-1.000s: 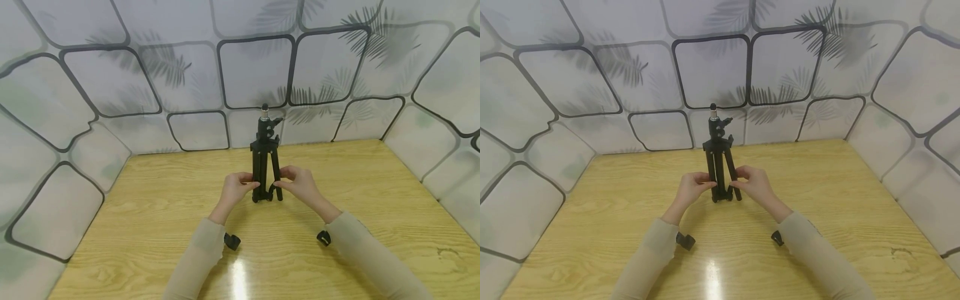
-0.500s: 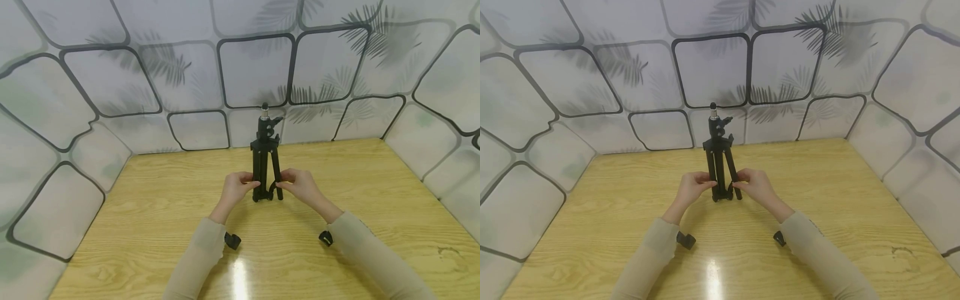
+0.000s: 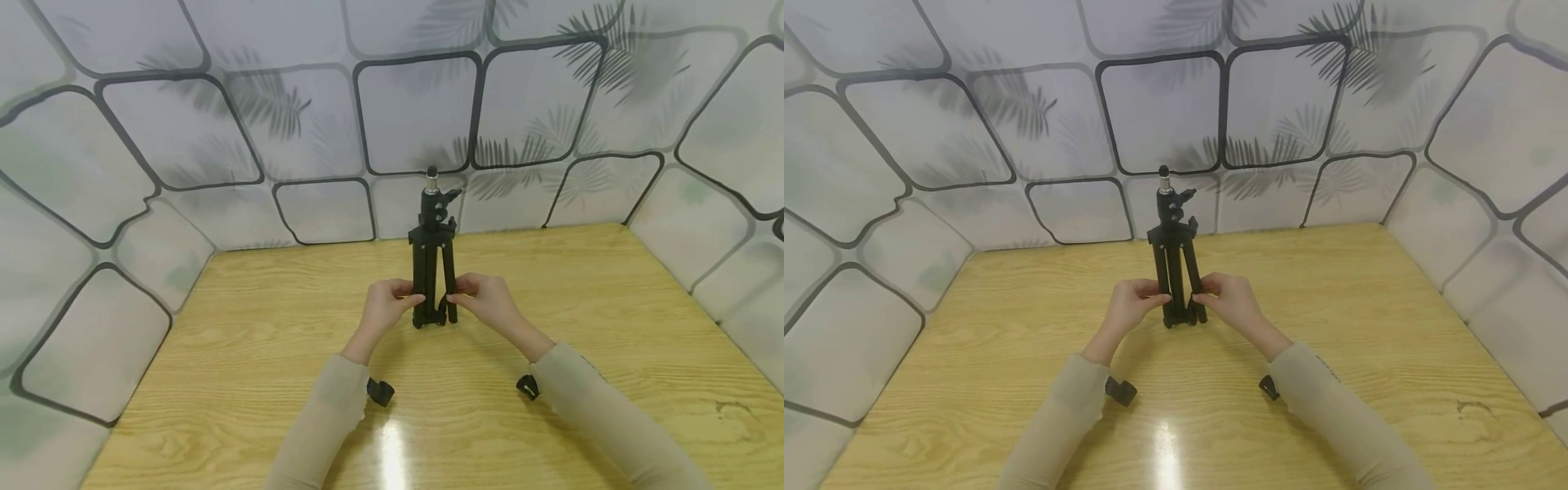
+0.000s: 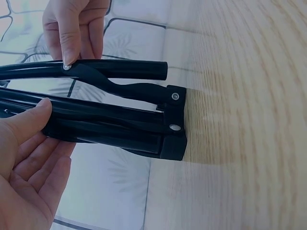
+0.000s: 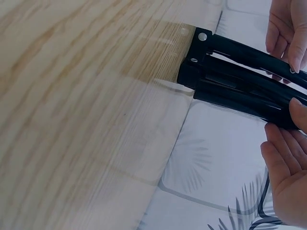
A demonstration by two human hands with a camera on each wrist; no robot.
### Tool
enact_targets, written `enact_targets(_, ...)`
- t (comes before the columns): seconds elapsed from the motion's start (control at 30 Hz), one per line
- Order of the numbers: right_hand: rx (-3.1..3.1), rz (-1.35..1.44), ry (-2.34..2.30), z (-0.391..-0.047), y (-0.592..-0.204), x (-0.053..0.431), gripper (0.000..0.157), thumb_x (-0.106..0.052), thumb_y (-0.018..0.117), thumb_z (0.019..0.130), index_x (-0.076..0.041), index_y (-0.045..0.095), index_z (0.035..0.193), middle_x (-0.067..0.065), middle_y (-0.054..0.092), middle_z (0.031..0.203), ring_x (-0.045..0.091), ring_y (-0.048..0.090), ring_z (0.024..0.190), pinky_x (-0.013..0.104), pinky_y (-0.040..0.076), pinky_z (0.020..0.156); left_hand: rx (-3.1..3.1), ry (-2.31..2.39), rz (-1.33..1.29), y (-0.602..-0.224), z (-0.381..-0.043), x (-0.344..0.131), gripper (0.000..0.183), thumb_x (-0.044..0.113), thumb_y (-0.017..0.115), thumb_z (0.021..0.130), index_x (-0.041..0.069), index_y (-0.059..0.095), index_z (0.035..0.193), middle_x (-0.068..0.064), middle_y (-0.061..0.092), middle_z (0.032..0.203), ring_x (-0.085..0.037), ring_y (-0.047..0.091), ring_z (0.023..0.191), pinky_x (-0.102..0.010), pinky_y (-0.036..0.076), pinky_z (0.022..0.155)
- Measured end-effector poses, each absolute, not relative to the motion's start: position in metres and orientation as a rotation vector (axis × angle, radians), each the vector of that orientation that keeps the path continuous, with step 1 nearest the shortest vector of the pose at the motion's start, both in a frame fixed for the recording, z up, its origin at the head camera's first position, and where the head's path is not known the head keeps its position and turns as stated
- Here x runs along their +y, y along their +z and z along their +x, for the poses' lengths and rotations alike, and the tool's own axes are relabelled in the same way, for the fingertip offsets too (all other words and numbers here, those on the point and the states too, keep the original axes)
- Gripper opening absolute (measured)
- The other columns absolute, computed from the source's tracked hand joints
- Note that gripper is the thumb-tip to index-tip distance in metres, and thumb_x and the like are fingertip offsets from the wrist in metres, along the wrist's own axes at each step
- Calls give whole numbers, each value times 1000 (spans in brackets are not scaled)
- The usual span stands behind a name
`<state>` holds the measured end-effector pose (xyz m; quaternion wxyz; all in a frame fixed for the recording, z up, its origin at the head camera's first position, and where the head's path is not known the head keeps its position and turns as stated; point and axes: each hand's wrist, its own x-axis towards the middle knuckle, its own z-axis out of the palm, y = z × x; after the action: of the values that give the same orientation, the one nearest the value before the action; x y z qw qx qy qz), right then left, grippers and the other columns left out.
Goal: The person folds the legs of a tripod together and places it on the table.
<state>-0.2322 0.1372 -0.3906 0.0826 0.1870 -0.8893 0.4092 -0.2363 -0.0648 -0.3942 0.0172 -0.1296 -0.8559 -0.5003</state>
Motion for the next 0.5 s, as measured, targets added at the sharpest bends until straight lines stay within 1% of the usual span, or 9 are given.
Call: enact_targets(0.5, -2625, 569, 1199, -234, -390, 129, 22, -16, 70, 77, -1, 66, 93, 10, 66, 87, 23, 63, 79, 36, 51, 67, -2643, -1551, -441, -396, -237, -66, 29, 21, 68, 79, 3, 66, 101, -7, 65, 94, -17, 60, 85, -26, 50, 69)
